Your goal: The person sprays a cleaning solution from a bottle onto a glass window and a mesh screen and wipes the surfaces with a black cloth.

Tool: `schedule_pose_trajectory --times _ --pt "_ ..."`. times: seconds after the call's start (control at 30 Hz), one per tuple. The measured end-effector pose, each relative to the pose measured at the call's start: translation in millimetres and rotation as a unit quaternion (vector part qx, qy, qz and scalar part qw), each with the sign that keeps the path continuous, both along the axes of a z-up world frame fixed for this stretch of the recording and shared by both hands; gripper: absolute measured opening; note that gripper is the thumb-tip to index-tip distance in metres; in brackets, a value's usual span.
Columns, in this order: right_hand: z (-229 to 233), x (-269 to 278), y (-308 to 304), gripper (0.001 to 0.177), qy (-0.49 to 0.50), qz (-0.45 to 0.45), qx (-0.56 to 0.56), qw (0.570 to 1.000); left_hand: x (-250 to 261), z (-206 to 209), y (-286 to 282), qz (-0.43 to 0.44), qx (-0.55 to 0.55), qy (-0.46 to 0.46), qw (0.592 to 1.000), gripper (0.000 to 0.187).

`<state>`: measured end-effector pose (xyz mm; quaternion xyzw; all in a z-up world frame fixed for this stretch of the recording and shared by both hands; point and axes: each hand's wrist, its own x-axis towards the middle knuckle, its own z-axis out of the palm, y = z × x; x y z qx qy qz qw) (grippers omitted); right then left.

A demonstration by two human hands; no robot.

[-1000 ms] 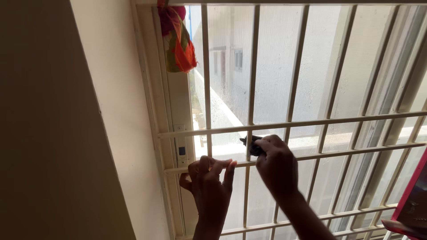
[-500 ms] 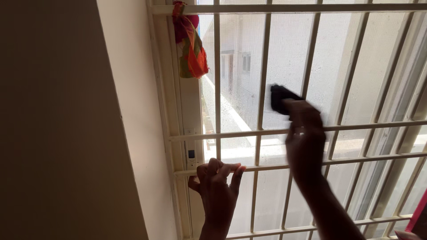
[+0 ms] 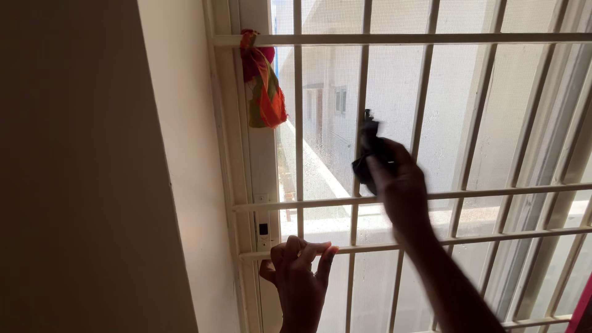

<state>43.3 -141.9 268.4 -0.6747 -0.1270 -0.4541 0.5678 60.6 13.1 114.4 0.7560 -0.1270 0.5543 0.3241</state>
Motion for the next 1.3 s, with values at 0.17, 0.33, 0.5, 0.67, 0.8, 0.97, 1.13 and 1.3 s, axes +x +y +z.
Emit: schedule_pose_trajectory --times 0.17,0.33,0.5,0.67,0.8,0.97,1.13,1.3 --pt "5.1 -1.9 13.0 0.038 0.139 -0.019 0.013 0.99 0.9 -2.3 -0.6 -0.006 0.0 0.017 1.0 0.019" --pt "29.5 -5.0 -2.4 0.031 0.206 0.051 0.055 0.976 0.8 -0.9 0.0 -0.011 0.002 0.017 1.0 0.019" --pt "23.5 -3.6 8.7 0.033 0.144 0.019 0.043 0.988 3.9 -2.8 -0.7 -0.01 0.005 0.009 1.0 0.019" --pt "34.5 -4.0 -3.2 0.036 0.3 -0.038 -0.064 0.951 1.3 -2.1 -2.6 -0.019 0.0 0.008 1.0 0.017" --pt "51.6 7.8 -10.7 0.039 0.152 0.174 0.105 0.967 3.6 -3.9 -1.6 -0.01 0.005 -0.006 1.0 0.018" --pt "42.7 5.1 -15.0 0.04 0.172 0.167 0.018 0.971 4.0 -4.6 -1.6 -0.014 0.005 -0.006 1.0 0.017" --pt "28.6 -20.9 -9.4 0.032 0.195 -0.014 -0.037 0.98 -0.8 -0.4 -2.2 -0.012 0.005 0.004 1.0 0.018" --pt "8.3 -20.8 12.9 0.026 -0.112 -0.24 -0.133 0.955 -1.4 -1.1 -2.5 -0.015 0.002 0.027 1.0 0.016"
